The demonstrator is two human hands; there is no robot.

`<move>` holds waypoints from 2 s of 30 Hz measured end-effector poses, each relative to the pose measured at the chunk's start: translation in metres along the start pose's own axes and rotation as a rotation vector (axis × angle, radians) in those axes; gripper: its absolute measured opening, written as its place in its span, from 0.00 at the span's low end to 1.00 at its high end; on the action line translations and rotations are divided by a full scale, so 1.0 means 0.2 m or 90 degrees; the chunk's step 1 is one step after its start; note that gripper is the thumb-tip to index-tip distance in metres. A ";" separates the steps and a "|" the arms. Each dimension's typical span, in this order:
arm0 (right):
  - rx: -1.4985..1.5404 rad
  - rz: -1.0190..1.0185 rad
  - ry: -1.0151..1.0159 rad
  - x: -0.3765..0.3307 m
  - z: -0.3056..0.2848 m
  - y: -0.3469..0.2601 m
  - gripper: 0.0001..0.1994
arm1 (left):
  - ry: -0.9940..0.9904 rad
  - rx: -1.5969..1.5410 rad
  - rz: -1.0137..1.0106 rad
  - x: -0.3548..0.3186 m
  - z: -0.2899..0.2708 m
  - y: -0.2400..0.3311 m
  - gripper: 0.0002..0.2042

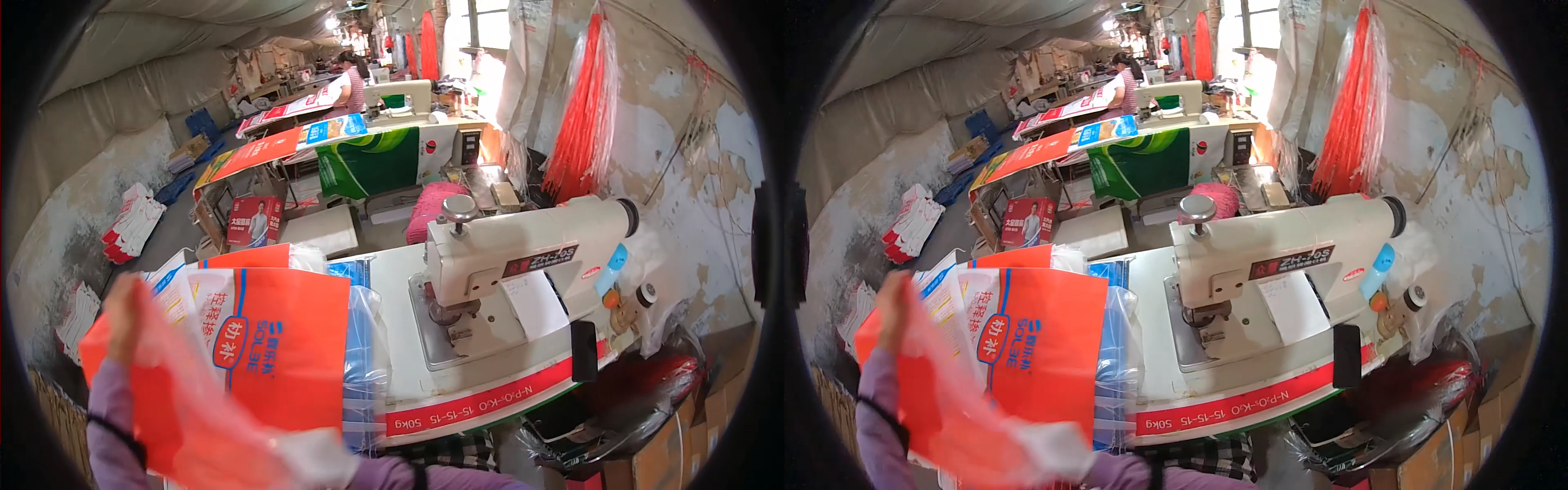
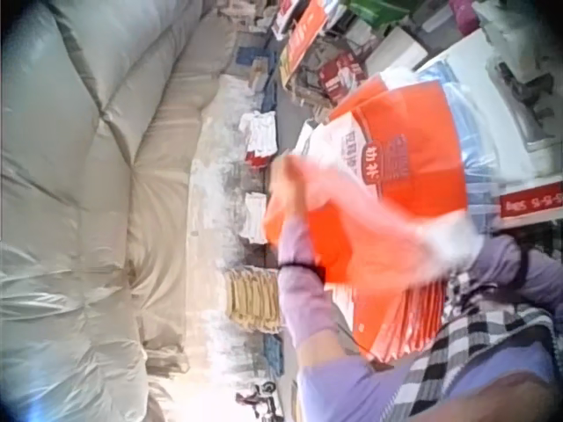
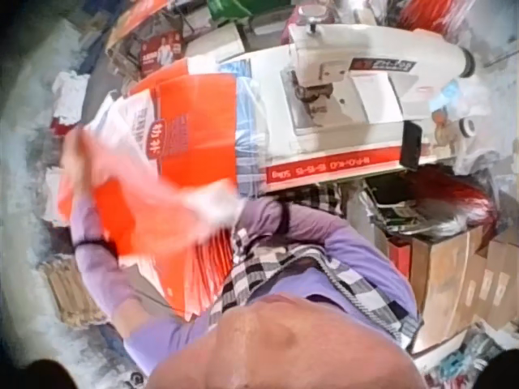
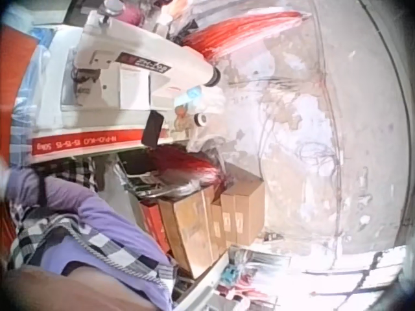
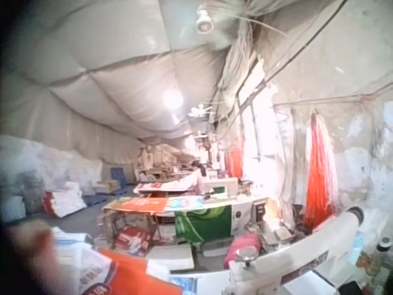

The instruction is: Sealing the ends of large printed plastic fertilizer bags using an industrial sewing machine in a workshop environment.

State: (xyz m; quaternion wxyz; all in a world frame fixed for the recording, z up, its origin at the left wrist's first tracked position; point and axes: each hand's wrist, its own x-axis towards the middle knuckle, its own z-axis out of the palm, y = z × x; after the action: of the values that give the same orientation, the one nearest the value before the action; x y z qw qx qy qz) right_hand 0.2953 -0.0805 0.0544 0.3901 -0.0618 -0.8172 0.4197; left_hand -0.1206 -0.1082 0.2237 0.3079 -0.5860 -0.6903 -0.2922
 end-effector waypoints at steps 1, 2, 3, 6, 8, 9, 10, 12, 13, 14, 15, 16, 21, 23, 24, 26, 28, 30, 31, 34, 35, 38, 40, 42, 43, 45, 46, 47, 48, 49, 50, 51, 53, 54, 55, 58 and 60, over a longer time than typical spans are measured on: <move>0.083 0.212 -0.144 -0.01 -0.27 0.03 0.30 | -0.076 -0.104 -0.040 0.05 0.18 0.09 0.12; -0.019 -0.036 0.088 -0.20 -0.26 0.30 0.29 | -0.172 -0.101 -0.030 0.10 0.46 0.28 0.12; 0.288 0.486 0.150 -0.32 -0.32 0.35 0.20 | -0.247 -0.181 -0.023 0.09 0.73 0.54 0.12; 0.182 0.502 0.185 -0.65 -0.42 0.43 0.22 | -0.288 -0.155 0.118 -0.15 1.27 0.79 0.12; 0.128 0.485 0.238 -0.82 -0.39 0.50 0.19 | -0.246 -0.166 0.196 -0.32 1.55 0.92 0.12; 0.133 0.445 0.269 -0.87 -0.35 0.57 0.20 | -0.261 -0.185 0.176 -0.34 1.57 0.98 0.11; 0.125 0.445 0.271 -0.85 -0.37 0.57 0.20 | -0.256 -0.192 0.176 -0.35 1.59 0.97 0.11; 0.304 0.544 0.206 -0.83 -0.41 0.55 0.28 | -0.300 -0.193 0.121 -0.37 1.62 0.95 0.11; 0.299 0.550 0.206 -0.86 -0.41 0.58 0.28 | -0.302 -0.199 0.117 -0.39 1.63 0.95 0.11; 0.397 0.524 0.218 -0.91 -0.39 0.62 0.30 | -0.293 -0.214 0.118 -0.40 1.64 0.95 0.10; 0.495 0.492 0.224 -0.92 -0.38 0.65 0.33 | -0.280 -0.223 0.117 -0.39 1.64 0.95 0.10; 0.531 0.519 0.237 -0.91 -0.38 0.63 0.35 | -0.282 -0.225 0.107 -0.39 1.64 0.95 0.10; 0.470 0.577 0.244 -0.89 -0.39 0.61 0.34 | -0.272 -0.208 0.116 -0.38 1.67 0.93 0.10; 0.474 0.598 0.255 -0.89 -0.40 0.61 0.34 | -0.271 -0.215 0.108 -0.38 1.67 0.93 0.09; 0.463 0.573 0.254 -0.93 -0.38 0.65 0.34 | -0.270 -0.220 0.105 -0.38 1.66 0.93 0.09; 0.453 0.547 0.251 -0.95 -0.38 0.67 0.34 | -0.272 -0.226 0.093 -0.37 1.63 0.93 0.10; 0.414 0.570 0.206 -0.93 -0.40 0.66 0.34 | -0.270 -0.233 0.085 -0.37 1.64 0.93 0.10; 0.434 0.556 0.225 -0.91 -0.40 0.63 0.34 | -0.263 -0.246 0.085 -0.38 1.65 0.94 0.10; 0.455 0.544 0.244 -0.90 -0.40 0.61 0.34 | -0.263 -0.247 0.088 -0.38 1.65 0.95 0.10; 0.472 0.548 0.255 -0.86 -0.40 0.55 0.35 | -0.278 -0.241 0.087 -0.38 1.66 0.96 0.11; 0.477 0.545 0.249 -0.86 -0.39 0.57 0.35 | -0.270 -0.241 0.079 -0.38 1.63 0.94 0.10; 0.492 0.520 0.247 -0.90 -0.37 0.62 0.34 | -0.262 -0.247 0.076 -0.38 1.62 0.94 0.10; 0.476 0.534 0.237 -0.87 -0.39 0.60 0.33 | -0.262 -0.252 0.078 -0.38 1.64 0.96 0.10; 0.435 0.545 0.215 -0.86 -0.42 0.58 0.33 | -0.275 -0.242 0.072 -0.39 1.67 0.97 0.10; 0.388 0.546 0.187 -0.84 -0.43 0.55 0.32 | -0.270 -0.242 0.074 -0.38 1.65 0.97 0.10; 0.408 0.544 0.196 -0.86 -0.41 0.58 0.32 | -0.267 -0.229 0.080 -0.38 1.65 0.96 0.09; 0.431 0.545 0.205 -0.87 -0.41 0.59 0.32 | -0.269 -0.228 0.080 -0.38 1.65 0.96 0.09; 0.432 0.546 0.205 -0.87 -0.41 0.60 0.32 | -0.264 -0.231 0.085 -0.38 1.66 0.96 0.08; 0.447 0.547 0.208 -0.88 -0.41 0.61 0.32 | -0.258 -0.235 0.089 -0.37 1.66 0.96 0.08; 0.462 0.547 0.211 -0.88 -0.40 0.61 0.33 | -0.259 -0.234 0.089 -0.38 1.66 0.96 0.08; 0.463 0.548 0.210 -0.89 -0.40 0.62 0.33 | -0.258 -0.231 0.087 -0.38 1.66 0.95 0.07; 0.461 0.541 0.205 -0.90 -0.39 0.65 0.33 | -0.258 -0.229 0.086 -0.38 1.66 0.95 0.07; 0.458 0.535 0.199 -0.93 -0.38 0.66 0.34 | -0.264 -0.228 0.085 -0.39 1.67 0.95 0.07; 0.458 0.539 0.205 -0.93 -0.38 0.66 0.35 | -0.269 -0.226 0.085 -0.39 1.68 0.94 0.07; 0.459 0.544 0.211 -0.92 -0.37 0.65 0.35 | -0.269 -0.226 0.085 -0.40 1.68 0.93 0.07; 0.413 0.536 0.171 -0.94 -0.38 0.68 0.36 | -0.276 -0.226 0.086 -0.40 1.68 0.93 0.09; 0.398 0.538 0.175 -0.93 -0.39 0.66 0.36 | -0.267 -0.223 0.085 -0.40 1.69 0.94 0.07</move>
State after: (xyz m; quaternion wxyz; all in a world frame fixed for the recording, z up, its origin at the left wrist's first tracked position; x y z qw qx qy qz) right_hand 0.4464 -0.0258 -0.1252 0.2904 -0.3199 -0.4988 0.7513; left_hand 0.0464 0.1258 -0.0457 0.0711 -0.7221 -0.6377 -0.2587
